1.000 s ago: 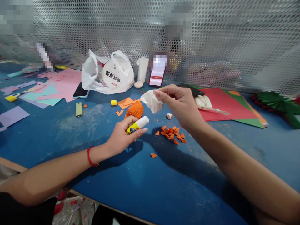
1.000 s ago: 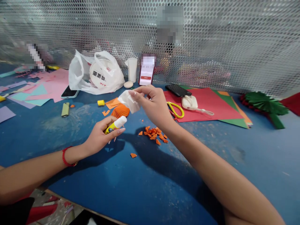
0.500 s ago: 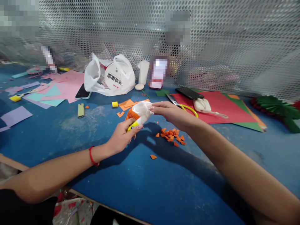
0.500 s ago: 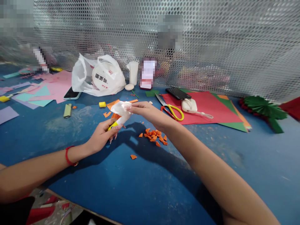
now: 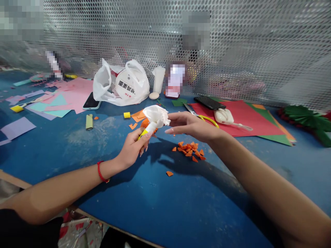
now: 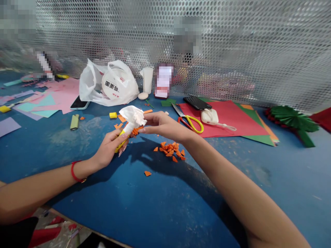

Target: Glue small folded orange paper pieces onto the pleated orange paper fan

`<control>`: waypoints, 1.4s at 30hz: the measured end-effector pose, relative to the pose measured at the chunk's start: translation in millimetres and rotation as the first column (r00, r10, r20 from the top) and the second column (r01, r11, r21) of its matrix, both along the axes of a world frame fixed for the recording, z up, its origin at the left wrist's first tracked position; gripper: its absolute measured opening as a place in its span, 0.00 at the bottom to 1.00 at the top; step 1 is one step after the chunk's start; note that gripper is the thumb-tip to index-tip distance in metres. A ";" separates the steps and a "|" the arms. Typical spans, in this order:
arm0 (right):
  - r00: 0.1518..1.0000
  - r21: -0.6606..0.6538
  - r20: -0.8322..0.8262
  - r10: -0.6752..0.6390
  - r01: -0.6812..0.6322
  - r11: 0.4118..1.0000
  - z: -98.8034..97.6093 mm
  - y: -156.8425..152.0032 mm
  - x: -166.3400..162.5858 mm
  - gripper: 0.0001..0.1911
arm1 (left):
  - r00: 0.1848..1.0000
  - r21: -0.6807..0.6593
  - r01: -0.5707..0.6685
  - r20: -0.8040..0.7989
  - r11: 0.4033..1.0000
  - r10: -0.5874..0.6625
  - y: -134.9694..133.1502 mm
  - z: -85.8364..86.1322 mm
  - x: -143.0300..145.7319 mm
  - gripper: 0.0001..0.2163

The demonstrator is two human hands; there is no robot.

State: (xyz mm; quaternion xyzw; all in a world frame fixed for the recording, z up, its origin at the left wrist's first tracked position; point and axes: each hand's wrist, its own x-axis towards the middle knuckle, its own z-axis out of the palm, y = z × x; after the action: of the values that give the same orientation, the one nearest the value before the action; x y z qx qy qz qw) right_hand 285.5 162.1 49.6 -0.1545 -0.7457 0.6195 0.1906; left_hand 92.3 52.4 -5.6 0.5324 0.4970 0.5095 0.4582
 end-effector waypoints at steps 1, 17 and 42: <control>1.000 0.032 -0.003 -0.029 0.029 0.999 -1.7 -1.2 -3.0 0.16 | 1.000 -0.010 0.005 0.007 1.000 -0.005 0.1 -0.6 0.1 0.20; 0.929 0.067 -0.088 -0.360 0.366 0.928 4.4 -13.6 -9.4 0.17 | 0.950 0.185 0.063 -0.313 0.981 -0.002 -11.1 0.9 1.2 0.13; 0.875 -0.319 -0.248 -0.415 0.331 0.888 -1.2 -41.0 -27.0 0.09 | 0.975 0.394 -0.144 -0.097 0.908 0.198 -13.7 -1.9 6.0 0.10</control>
State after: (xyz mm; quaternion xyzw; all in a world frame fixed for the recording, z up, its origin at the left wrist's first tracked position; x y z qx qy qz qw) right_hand 258.5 121.1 48.4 -0.2219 -0.5718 0.6814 0.3993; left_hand 98.2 38.7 -7.5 0.5994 0.4619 0.5982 0.2635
